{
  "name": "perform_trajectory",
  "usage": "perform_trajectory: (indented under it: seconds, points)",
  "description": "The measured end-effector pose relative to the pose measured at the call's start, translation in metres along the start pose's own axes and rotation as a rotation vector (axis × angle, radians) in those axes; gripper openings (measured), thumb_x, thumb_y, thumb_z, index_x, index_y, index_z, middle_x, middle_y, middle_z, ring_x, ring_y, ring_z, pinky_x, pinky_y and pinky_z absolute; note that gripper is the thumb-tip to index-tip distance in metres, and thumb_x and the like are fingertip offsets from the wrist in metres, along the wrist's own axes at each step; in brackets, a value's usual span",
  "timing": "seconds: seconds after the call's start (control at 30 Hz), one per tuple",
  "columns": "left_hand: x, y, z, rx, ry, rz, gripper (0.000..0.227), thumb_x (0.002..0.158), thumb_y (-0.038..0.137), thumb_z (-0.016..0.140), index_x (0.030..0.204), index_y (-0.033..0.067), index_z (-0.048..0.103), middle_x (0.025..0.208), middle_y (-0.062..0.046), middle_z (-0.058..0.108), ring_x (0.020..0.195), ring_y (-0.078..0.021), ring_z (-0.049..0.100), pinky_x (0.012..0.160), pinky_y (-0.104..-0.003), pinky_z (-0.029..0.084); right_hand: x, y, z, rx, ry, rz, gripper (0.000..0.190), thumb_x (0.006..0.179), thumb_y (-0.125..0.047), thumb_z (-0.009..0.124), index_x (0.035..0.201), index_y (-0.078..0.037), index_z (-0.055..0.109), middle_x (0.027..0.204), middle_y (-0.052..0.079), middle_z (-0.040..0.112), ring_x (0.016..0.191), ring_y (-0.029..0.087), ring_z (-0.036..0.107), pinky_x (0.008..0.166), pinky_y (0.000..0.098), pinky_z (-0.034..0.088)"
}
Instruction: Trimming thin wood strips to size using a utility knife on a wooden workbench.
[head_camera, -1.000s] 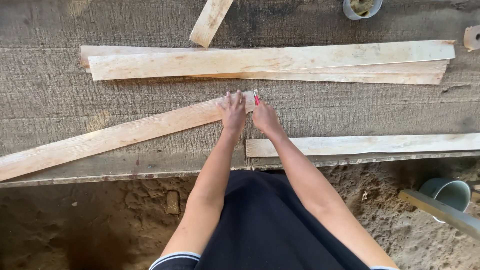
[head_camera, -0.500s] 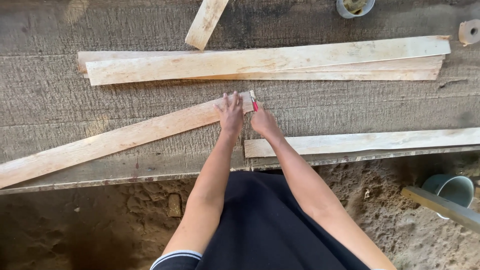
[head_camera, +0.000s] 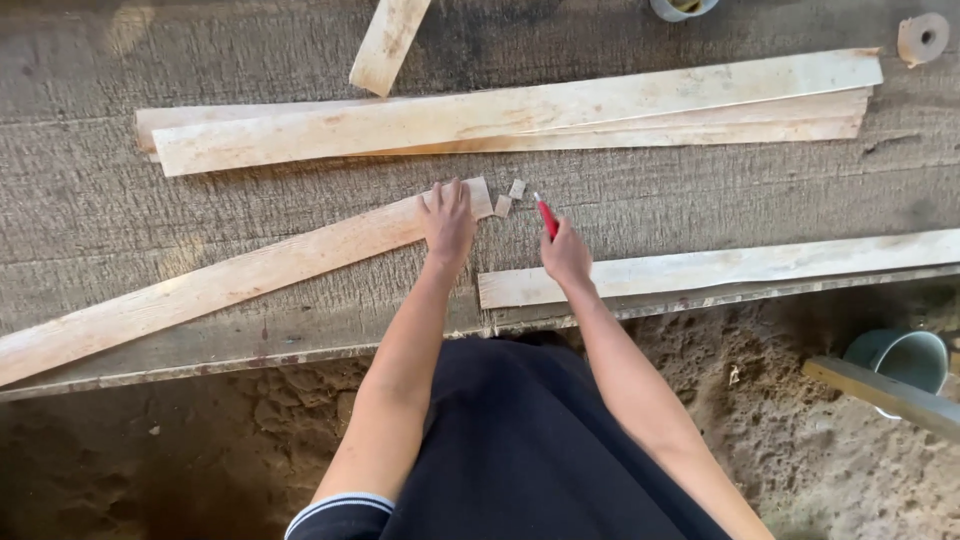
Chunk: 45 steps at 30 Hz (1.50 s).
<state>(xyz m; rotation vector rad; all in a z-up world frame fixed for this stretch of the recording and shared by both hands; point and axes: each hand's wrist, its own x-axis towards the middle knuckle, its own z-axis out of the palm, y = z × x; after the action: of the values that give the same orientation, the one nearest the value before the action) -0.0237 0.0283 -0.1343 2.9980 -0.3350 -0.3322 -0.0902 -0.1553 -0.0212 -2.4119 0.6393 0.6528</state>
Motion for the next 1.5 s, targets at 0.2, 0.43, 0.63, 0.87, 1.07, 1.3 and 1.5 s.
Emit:
perform_trajectory:
  seconds: [0.2, 0.43, 0.63, 0.87, 1.07, 1.3, 1.5]
  points:
    - [-0.012, -0.001, -0.020, -0.054, -0.122, 0.057, 0.075, 0.085, 0.029, 0.079, 0.152, 0.0168, 0.046, 0.151, -0.005, 0.045, 0.139, -0.0327, 0.045, 0.113, -0.063, 0.038, 0.028, 0.033, -0.007, -0.146, 0.207, -0.087, 0.042, 0.102, -0.014, 0.063, 0.138, 0.000, 0.047, 0.133, 0.022, 0.049, 0.131, 0.044, 0.045, 0.108, 0.0544, 0.041]
    - [-0.020, -0.006, -0.022, -0.068, -0.041, 0.129, 0.083, 0.076, 0.034, 0.083, 0.147, 0.0108, 0.048, 0.143, -0.005, 0.041, 0.130, -0.0327, 0.044, 0.110, -0.062, 0.036, 0.042, -0.011, 0.010, -0.247, 0.066, -0.619, 0.069, 0.090, -0.046, 0.076, 0.146, -0.011, 0.056, 0.155, 0.023, 0.044, 0.146, 0.043, 0.039, 0.116, 0.0547, 0.041]
    - [-0.025, -0.006, -0.022, -0.036, -0.047, 0.120, 0.080, 0.077, 0.037, 0.081, 0.147, 0.0151, 0.049, 0.143, -0.003, 0.042, 0.129, -0.0297, 0.043, 0.109, -0.058, 0.037, 0.090, 0.031, 0.067, -0.349, 0.141, -0.696, 0.033, 0.098, -0.035, 0.066, 0.125, -0.017, 0.068, 0.146, 0.006, 0.053, 0.142, 0.030, 0.045, 0.111, 0.0408, 0.046]
    - [-0.023, -0.010, -0.025, -0.068, -0.084, 0.152, 0.075, 0.078, 0.033, 0.079, 0.144, 0.0118, 0.049, 0.137, -0.005, 0.043, 0.127, -0.0316, 0.044, 0.108, -0.058, 0.037, 0.096, 0.035, 0.075, -0.330, 0.162, -0.658, 0.042, 0.091, -0.031, 0.072, 0.130, -0.020, 0.063, 0.136, 0.003, 0.056, 0.134, 0.027, 0.051, 0.110, 0.0408, 0.047]
    - [-0.024, -0.012, -0.028, -0.043, -0.075, 0.162, 0.076, 0.077, 0.033, 0.079, 0.144, 0.0128, 0.049, 0.137, -0.005, 0.044, 0.127, -0.0314, 0.043, 0.108, -0.057, 0.037, 0.066, -0.008, 0.042, -0.259, 0.110, -0.595, 0.045, 0.095, -0.033, 0.068, 0.137, -0.018, 0.060, 0.145, 0.012, 0.051, 0.133, 0.035, 0.052, 0.108, 0.0470, 0.047]
    - [-0.025, -0.015, -0.029, -0.058, -0.100, 0.165, 0.074, 0.081, 0.034, 0.076, 0.147, 0.0134, 0.048, 0.141, -0.006, 0.042, 0.130, -0.0310, 0.040, 0.109, -0.056, 0.036, 0.125, 0.027, 0.093, -0.244, 0.145, -0.535, 0.023, 0.095, -0.021, 0.070, 0.114, -0.020, 0.057, 0.114, 0.003, 0.054, 0.111, 0.032, 0.064, 0.092, 0.0443, 0.056]
    - [-0.017, -0.021, -0.008, -0.057, -0.135, 0.169, 0.074, 0.082, 0.037, 0.075, 0.147, 0.0164, 0.046, 0.142, -0.005, 0.039, 0.127, -0.0286, 0.040, 0.107, -0.052, 0.038, 0.133, 0.022, 0.086, -0.073, -0.003, -0.570, 0.023, 0.079, -0.013, 0.079, 0.096, -0.014, 0.064, 0.089, 0.011, 0.069, 0.092, 0.040, 0.071, 0.079, 0.0519, 0.058]
